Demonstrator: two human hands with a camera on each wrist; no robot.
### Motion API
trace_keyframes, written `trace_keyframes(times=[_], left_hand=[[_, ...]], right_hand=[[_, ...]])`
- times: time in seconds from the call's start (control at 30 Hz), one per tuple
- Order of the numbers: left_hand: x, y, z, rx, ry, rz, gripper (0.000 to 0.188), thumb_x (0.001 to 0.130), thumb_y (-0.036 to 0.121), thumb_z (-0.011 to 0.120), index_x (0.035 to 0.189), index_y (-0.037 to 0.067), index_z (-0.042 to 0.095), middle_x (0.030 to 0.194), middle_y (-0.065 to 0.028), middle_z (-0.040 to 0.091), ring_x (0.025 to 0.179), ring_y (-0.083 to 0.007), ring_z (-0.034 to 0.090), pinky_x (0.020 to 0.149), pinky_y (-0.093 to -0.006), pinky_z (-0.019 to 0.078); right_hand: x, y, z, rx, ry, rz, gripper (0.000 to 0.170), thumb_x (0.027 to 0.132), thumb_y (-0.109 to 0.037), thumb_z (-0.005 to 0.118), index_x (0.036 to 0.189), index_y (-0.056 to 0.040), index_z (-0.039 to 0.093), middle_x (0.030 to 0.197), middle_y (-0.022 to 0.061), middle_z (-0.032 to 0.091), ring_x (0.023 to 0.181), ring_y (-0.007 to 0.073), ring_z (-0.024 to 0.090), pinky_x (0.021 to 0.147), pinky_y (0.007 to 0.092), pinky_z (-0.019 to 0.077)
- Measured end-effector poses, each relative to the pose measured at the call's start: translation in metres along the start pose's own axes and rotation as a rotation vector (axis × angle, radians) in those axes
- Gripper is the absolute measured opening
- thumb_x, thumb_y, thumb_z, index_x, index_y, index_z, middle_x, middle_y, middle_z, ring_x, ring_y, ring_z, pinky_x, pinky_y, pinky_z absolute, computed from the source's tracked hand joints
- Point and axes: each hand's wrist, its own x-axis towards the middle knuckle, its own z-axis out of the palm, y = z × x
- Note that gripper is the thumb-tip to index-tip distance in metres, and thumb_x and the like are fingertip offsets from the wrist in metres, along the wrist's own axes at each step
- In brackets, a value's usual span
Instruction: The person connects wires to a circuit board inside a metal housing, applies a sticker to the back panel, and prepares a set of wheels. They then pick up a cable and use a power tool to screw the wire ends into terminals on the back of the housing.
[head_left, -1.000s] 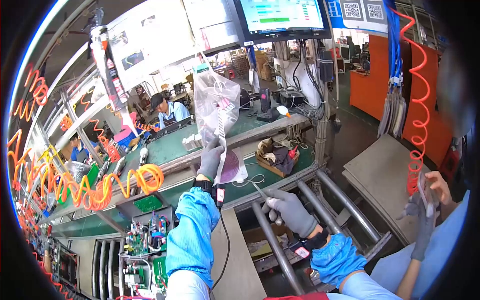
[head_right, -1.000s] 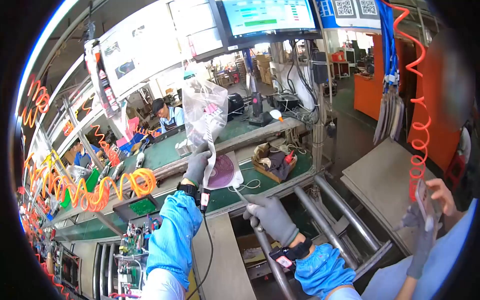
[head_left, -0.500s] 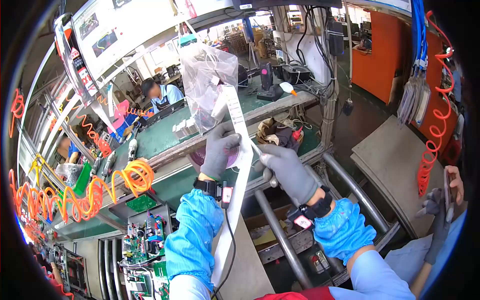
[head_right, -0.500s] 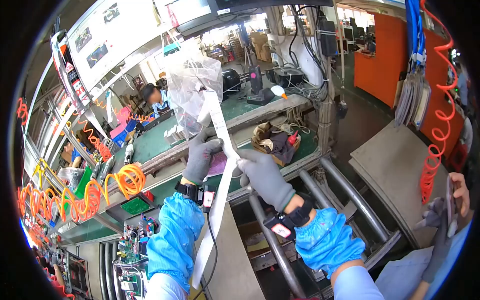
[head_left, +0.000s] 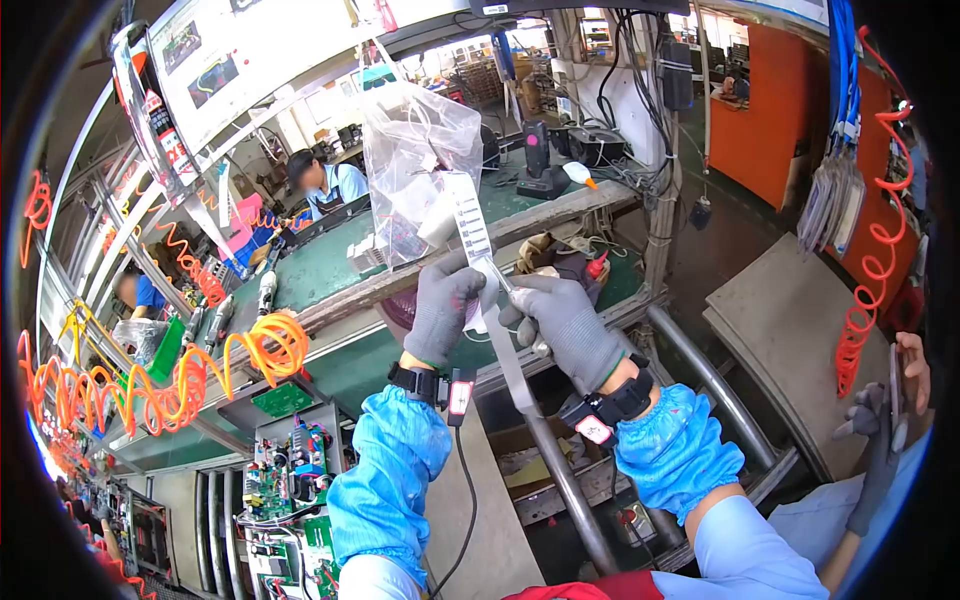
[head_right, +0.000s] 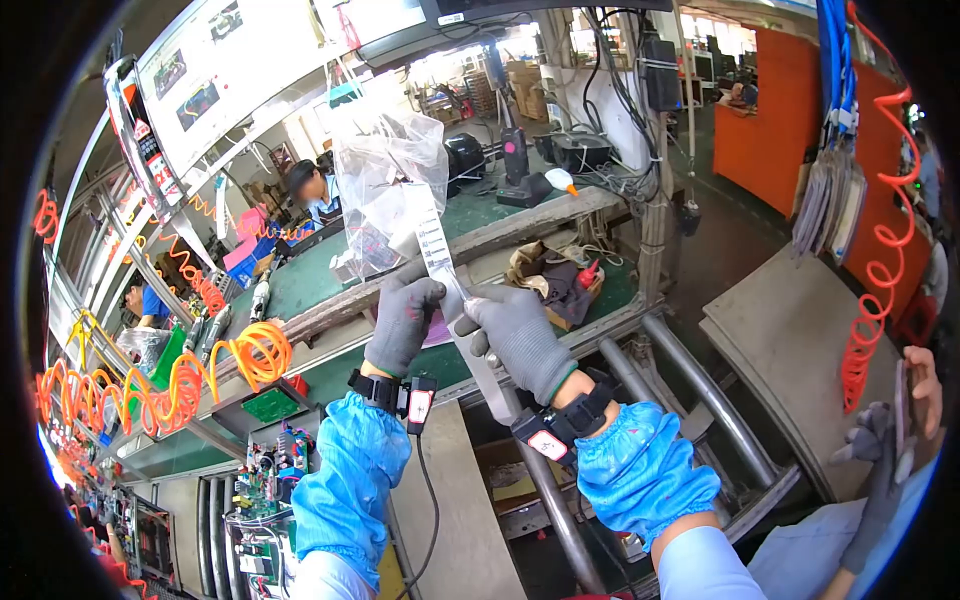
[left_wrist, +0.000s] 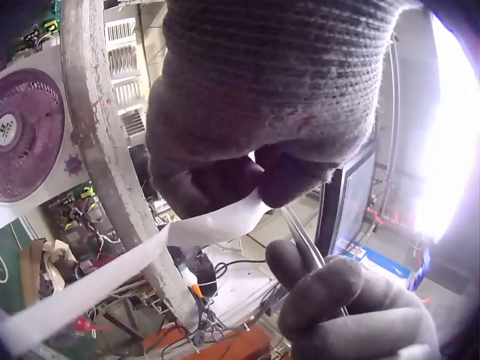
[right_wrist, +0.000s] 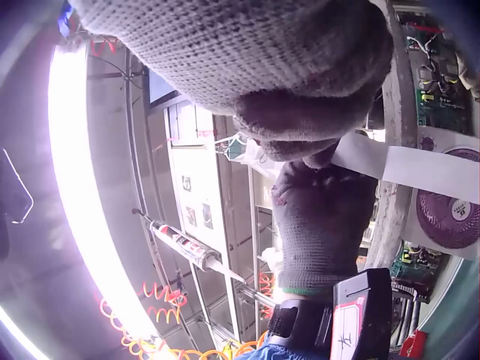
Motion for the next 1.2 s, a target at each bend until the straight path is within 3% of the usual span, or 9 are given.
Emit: trace_keyframes(times=[0.13,0.23,0.7,0.9,0.93,1.0,1.07,1.13,1.2], left_hand=[[-0.002,-0.001,0.002,-0.041,0.01,-0.003,0.042,0.076,0.0,0.054,0.115,-0.011,0.064,0.087,-0.0051,0.065,0.073,-0.0089,0.059,0.065,-0.0211,0.048],[-0.002,-0.004,-0.004,0.075,-0.013,0.003,0.026,0.08,0.002,0.051,0.101,-0.007,0.063,0.088,-0.006,0.066,0.07,-0.0107,0.061,0.063,-0.0224,0.0494],[-0.01,-0.023,-0.005,-0.002,0.033,0.012,0.028,0.086,0.01,0.057,0.106,-0.007,0.066,0.091,-0.0075,0.068,0.079,-0.0141,0.064,0.072,-0.0269,0.0516],[-0.074,-0.109,-0.012,0.273,0.049,-0.138,0.027,0.091,0.015,0.057,0.104,-0.007,0.067,0.086,-0.0042,0.067,0.076,-0.0121,0.061,0.069,-0.0263,0.0492],[-0.092,-0.124,-0.016,0.417,0.049,-0.158,0.027,0.091,0.014,0.058,0.103,-0.007,0.067,0.085,-0.0041,0.067,0.075,-0.0122,0.061,0.069,-0.0261,0.0491],[-0.136,-0.157,-0.002,0.145,0.169,-0.335,0.022,0.088,0.012,0.06,0.099,-0.004,0.069,0.084,-0.0051,0.067,0.076,-0.0152,0.064,0.071,-0.0279,0.0512],[-0.179,-0.196,-0.006,0.115,0.107,-0.473,0.025,0.088,0.012,0.061,0.105,-0.004,0.069,0.089,-0.0062,0.068,0.078,-0.0142,0.064,0.07,-0.0277,0.0519],[-0.22,-0.208,0.01,0.106,0.124,-0.544,0.026,0.089,0.012,0.062,0.109,-0.004,0.068,0.09,-0.0071,0.068,0.076,-0.0151,0.065,0.071,-0.0276,0.0531],[-0.259,-0.23,0.016,0.097,0.182,-0.673,0.026,0.09,0.012,0.063,0.111,-0.004,0.067,0.092,-0.0079,0.069,0.076,-0.0159,0.066,0.073,-0.028,0.0546]], right_hand=[[0.002,0.007,0.008,-0.027,0.073,-0.045,0.035,0.096,-0.012,0.052,0.124,0.007,0.06,0.082,0.0068,0.068,0.054,0.0056,0.054,0.048,0.0209,0.0423],[0.005,0.013,0.015,-0.079,0.143,-0.101,0.032,0.094,-0.01,0.053,0.121,0.005,0.063,0.08,0.0061,0.068,0.055,0.006,0.054,0.048,0.0226,0.0432],[-0.001,0.025,-0.005,0.008,0.216,-0.172,0.027,0.092,-0.008,0.056,0.113,0.0049,0.066,0.078,0.0053,0.067,0.055,0.006,0.052,0.049,0.0217,0.0411],[-0.008,0.089,-0.115,0.198,0.604,0.022,0.025,0.088,-0.01,0.059,0.109,0.0005,0.066,0.078,0.0049,0.065,0.054,0.0083,0.052,0.042,0.0228,0.0383],[0.006,0.129,-0.16,0.254,0.632,0.073,0.019,0.083,-0.009,0.058,0.097,-0.0012,0.068,0.078,0.0069,0.066,0.058,0.0142,0.059,0.046,0.0276,0.044],[0.0,0.143,-0.203,0.081,0.787,0.035,0.01,0.084,-0.009,0.057,0.088,-0.0055,0.066,0.071,0.0053,0.06,0.056,0.0161,0.059,0.044,0.0309,0.044],[0.007,0.154,-0.242,0.264,0.989,0.114,0.013,0.085,-0.008,0.055,0.089,-0.0048,0.068,0.069,0.0076,0.062,0.05,0.0183,0.056,0.043,0.034,0.0434],[0.022,0.174,-0.283,0.103,1.035,-0.028,0.014,0.086,-0.009,0.057,0.092,-0.0032,0.069,0.071,0.0084,0.064,0.051,0.0177,0.057,0.044,0.0332,0.0435],[0.027,0.158,-0.296,0.133,1.028,0.025,0.014,0.087,-0.009,0.059,0.094,-0.0034,0.069,0.072,0.0081,0.065,0.052,0.0166,0.056,0.045,0.0321,0.0431]])
